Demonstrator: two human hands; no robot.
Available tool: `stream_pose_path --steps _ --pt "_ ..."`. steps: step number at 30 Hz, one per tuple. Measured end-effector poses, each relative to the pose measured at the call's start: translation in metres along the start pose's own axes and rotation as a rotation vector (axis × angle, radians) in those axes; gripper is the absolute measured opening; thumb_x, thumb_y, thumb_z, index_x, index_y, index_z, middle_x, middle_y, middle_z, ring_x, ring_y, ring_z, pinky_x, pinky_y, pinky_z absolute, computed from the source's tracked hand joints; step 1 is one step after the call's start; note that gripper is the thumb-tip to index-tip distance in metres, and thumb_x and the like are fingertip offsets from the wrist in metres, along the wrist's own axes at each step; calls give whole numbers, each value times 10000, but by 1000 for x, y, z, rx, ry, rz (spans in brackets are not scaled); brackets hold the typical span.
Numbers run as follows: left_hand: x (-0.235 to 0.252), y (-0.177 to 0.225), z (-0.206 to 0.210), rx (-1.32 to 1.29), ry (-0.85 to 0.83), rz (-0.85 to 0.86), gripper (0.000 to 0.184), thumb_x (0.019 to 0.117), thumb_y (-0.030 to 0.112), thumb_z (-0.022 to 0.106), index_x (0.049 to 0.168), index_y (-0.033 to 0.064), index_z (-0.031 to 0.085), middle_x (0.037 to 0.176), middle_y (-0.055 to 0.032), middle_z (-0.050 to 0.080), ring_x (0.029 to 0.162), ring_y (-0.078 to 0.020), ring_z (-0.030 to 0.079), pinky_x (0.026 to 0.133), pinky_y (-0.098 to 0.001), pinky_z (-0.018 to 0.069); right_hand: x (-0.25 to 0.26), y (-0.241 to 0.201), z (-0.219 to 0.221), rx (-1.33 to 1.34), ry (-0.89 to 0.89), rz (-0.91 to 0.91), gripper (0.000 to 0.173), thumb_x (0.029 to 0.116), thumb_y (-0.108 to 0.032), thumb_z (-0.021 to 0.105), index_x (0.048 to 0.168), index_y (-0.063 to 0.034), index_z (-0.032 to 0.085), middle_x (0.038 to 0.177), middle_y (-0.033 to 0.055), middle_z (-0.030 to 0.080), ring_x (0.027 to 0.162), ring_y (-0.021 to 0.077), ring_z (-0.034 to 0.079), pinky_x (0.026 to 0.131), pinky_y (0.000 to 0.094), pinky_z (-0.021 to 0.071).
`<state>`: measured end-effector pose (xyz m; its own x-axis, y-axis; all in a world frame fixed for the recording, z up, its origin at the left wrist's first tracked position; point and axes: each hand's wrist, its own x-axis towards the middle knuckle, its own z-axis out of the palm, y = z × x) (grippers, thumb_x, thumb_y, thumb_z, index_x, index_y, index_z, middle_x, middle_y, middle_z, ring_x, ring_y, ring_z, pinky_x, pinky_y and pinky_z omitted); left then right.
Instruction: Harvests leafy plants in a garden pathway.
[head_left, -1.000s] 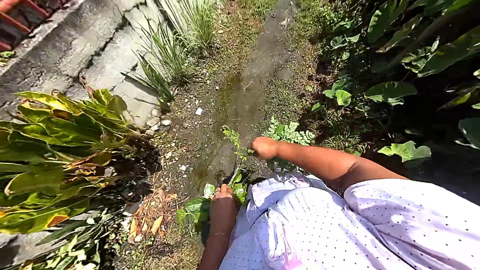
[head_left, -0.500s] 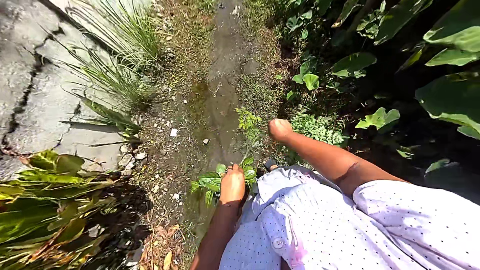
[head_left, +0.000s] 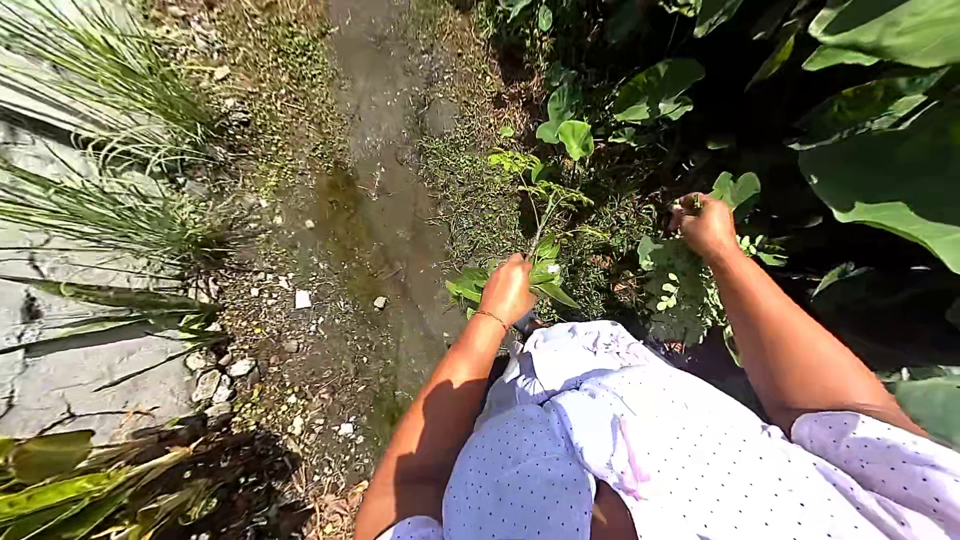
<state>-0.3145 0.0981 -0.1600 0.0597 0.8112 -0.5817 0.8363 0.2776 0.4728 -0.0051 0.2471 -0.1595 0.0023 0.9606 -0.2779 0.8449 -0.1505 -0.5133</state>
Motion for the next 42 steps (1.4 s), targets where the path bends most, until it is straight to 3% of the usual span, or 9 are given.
stream_pose_path --steps 9,13,15,17,20,25,30,34,42 --pt "76 76 -17 -189 -73 359 415 789 50 821 1164 -56 680 1225 -205 662 1157 -344 642 1030 -531 501 -28 39 -22 80 -129 90 177 1047 -91 562 1114 45 655 879 173 689 809 276 663 816 504 535" --pt "108 125 -20 -134 -134 461 525 802 59 822 1293 -25 656 1621 -167 367 1366 -350 520 1108 -538 451 -36 65 -34 47 -37 207 203 1049 -124 553 1107 29 673 882 163 696 828 280 661 833 508 519" --pt "119 138 -22 -155 -128 505 566 785 35 825 1319 -14 643 1672 -166 260 1396 -357 488 1111 -545 448 -44 78 -42 43 27 253 223 1050 -132 544 1116 34 677 895 176 701 846 301 666 844 534 513" --pt "124 134 -22 -291 -100 584 586 780 36 852 1318 -35 630 1575 -188 429 1368 -334 521 1132 -505 439 -56 85 -49 61 78 269 239 1062 -141 525 1150 37 660 910 181 709 857 307 679 852 549 518" --pt "121 103 -23 -633 -89 560 506 778 28 850 1228 -75 643 1183 -202 699 1112 -243 681 1026 -418 530 -69 83 -50 146 117 151 249 1078 -129 483 1174 54 621 910 161 703 833 234 675 834 471 532" --pt "74 57 -34 -1200 -78 199 487 791 -55 793 1241 0 616 1079 -104 707 941 -151 685 867 -348 580 -54 22 -27 426 30 -176 208 1037 -76 439 1106 42 594 814 19 606 711 42 603 727 260 536" --pt "29 19 -48 -1466 121 141 343 858 -60 699 1180 32 627 971 -39 727 846 -101 697 798 -293 595 -29 -68 25 602 -281 -370 160 1027 -114 437 1078 -45 572 733 -33 521 614 56 533 630 273 509" --pt "0 -21 -53 -1580 301 114 280 920 -17 668 1188 36 611 964 -39 716 844 -92 688 794 -280 591 -37 -140 65 626 -469 -510 97 956 -172 625 1009 -92 614 754 -53 564 593 31 523 567 235 488" --pt "-49 -81 -50 -1702 592 38 256 986 66 648 1227 -2 593 986 -61 692 848 -90 666 803 -280 575 -98 -237 138 397 -562 -607 372 764 -196 892 1000 -35 653 861 35 653 785 85 625 748 317 543"
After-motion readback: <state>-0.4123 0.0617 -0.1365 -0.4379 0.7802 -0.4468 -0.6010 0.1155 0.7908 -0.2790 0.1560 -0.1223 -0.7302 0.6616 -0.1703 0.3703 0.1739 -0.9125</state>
